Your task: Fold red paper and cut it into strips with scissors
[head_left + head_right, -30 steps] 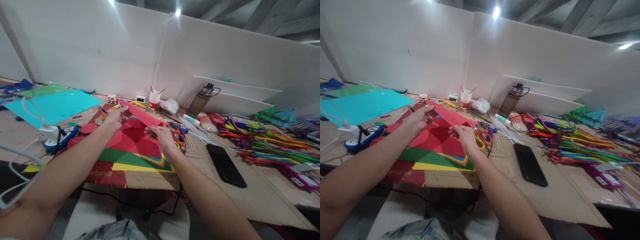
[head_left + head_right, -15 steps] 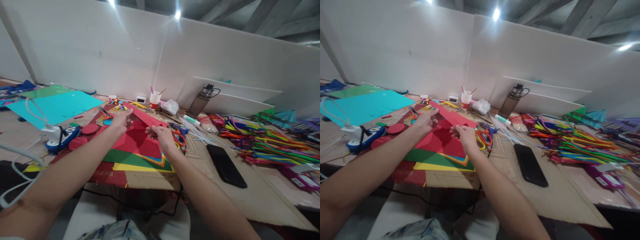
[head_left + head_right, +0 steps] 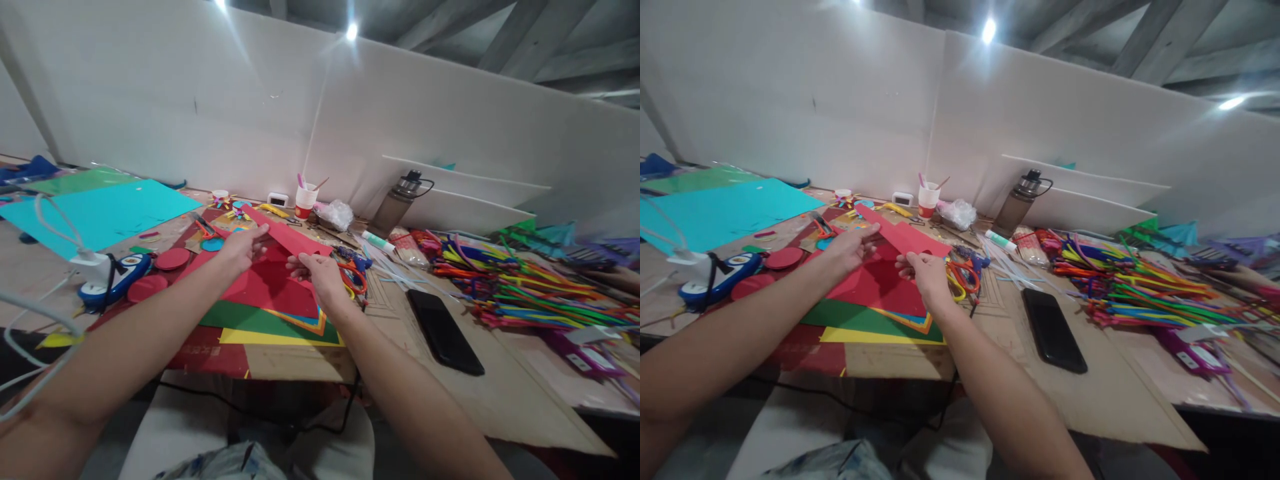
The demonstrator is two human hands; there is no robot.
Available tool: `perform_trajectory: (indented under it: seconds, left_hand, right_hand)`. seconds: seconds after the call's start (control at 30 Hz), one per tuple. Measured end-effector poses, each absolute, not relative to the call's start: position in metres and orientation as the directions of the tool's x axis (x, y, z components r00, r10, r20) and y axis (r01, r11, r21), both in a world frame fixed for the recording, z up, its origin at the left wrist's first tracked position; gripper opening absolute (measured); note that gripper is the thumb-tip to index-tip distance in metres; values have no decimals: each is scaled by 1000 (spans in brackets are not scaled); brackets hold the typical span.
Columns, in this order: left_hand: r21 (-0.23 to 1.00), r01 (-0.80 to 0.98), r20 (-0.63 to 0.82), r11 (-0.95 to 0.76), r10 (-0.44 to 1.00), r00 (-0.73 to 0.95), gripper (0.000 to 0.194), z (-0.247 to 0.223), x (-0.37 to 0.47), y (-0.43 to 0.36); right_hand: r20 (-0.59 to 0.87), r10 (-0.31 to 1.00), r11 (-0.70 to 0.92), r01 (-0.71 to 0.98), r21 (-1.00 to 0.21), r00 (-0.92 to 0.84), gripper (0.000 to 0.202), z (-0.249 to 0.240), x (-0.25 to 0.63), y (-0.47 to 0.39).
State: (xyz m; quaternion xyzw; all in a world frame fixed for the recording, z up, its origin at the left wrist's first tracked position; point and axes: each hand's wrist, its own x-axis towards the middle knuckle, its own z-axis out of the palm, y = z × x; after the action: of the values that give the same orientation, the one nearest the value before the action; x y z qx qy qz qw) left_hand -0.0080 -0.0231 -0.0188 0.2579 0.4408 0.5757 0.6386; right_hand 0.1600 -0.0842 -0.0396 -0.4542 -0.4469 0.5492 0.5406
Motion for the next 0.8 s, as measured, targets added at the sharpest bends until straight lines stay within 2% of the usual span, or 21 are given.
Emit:
perform_trajectory:
  seconds: [0.17, 0.27, 0.37, 0.53, 0.6, 0.67, 0.73, 0.8]
  left_hand:
    - [819, -568, -216, 83, 961, -171, 7, -7, -35, -8]
    - [843, -533, -149, 72, 984, -101, 10, -9, -16, -23]
    - [876, -473, -75, 93, 996, 58, 13, -14, 12, -44]
    - [889, -451, -68, 84, 996, 51, 14, -16, 18, -47]
    - [877, -474, -79, 77, 997, 15, 12, -15, 8, -39]
    - [870, -488, -80, 64, 997, -12, 11, -16, -2, -30]
    - [868, -494, -84, 54, 996, -39, 16, -16, -7, -26]
    - [867, -495, -87, 56, 995, -40, 20, -17, -8, -24]
  right_hand:
    - [-20, 1000, -23, -202, -979, -17, 21, -38, 158, -87]
    - [-20, 1000, -22, -212, -977, -8, 23, -40, 157, -87]
    - [-9, 1000, -10, -229, -973, -7, 23, -43, 157, -86]
    - [-36, 993, -51, -143, -988, -109, 31, -37, 164, -83]
    - [8, 988, 8, 1, -1000, -154, 38, -32, 174, -80]
    - [143, 985, 163, 247, -955, -99, 35, -25, 187, -78]
    - [276, 958, 266, 596, -758, -76, 24, -18, 202, -78]
    - [290, 955, 211, 842, -497, -68, 23, -14, 217, -81]
